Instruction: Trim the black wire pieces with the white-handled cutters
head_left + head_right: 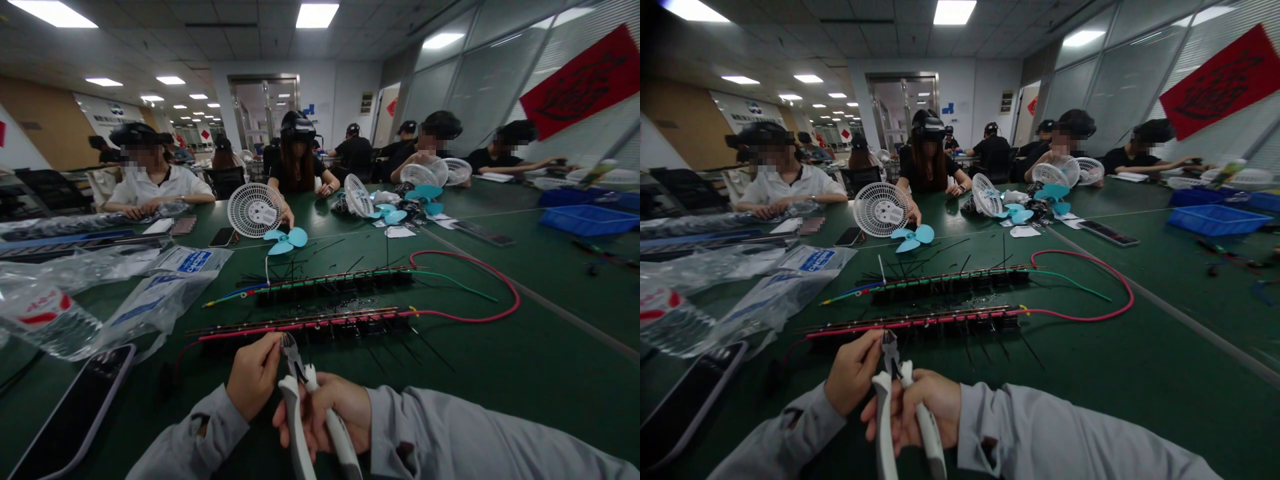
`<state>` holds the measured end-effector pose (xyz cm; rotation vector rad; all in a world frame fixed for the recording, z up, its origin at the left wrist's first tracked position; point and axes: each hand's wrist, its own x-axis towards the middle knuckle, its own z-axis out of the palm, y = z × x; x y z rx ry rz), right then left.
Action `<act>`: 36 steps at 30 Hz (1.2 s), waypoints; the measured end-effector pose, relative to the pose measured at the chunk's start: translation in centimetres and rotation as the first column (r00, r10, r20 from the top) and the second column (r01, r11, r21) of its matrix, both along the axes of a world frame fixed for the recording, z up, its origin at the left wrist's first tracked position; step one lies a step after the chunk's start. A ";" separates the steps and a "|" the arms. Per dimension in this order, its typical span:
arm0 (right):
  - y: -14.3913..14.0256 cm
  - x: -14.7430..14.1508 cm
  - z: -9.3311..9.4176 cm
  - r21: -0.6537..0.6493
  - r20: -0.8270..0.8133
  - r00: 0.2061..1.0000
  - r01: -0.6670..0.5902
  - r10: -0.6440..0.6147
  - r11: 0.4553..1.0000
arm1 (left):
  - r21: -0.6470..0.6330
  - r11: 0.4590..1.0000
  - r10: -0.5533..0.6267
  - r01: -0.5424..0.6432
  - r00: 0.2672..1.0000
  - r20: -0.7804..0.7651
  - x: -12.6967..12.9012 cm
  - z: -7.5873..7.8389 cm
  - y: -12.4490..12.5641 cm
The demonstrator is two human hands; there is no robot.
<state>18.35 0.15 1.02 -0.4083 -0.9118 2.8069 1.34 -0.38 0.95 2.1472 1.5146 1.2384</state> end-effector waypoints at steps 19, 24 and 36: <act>0.1 0.1 -0.8 -0.017 0.038 0.999 -0.014 0.015 1.000 | 0.018 0.999 -0.040 0.039 0.998 0.055 0.0 0.2 0.0; 0.2 0.2 -1.1 0.026 0.066 0.998 -0.024 0.022 0.999 | 0.009 0.999 -0.046 0.046 0.997 0.066 0.0 0.3 -0.1; -0.2 0.1 -0.5 -0.110 -0.193 0.970 -0.169 0.146 0.979 | 0.016 0.998 -0.064 0.063 0.995 0.082 -0.1 0.0 0.0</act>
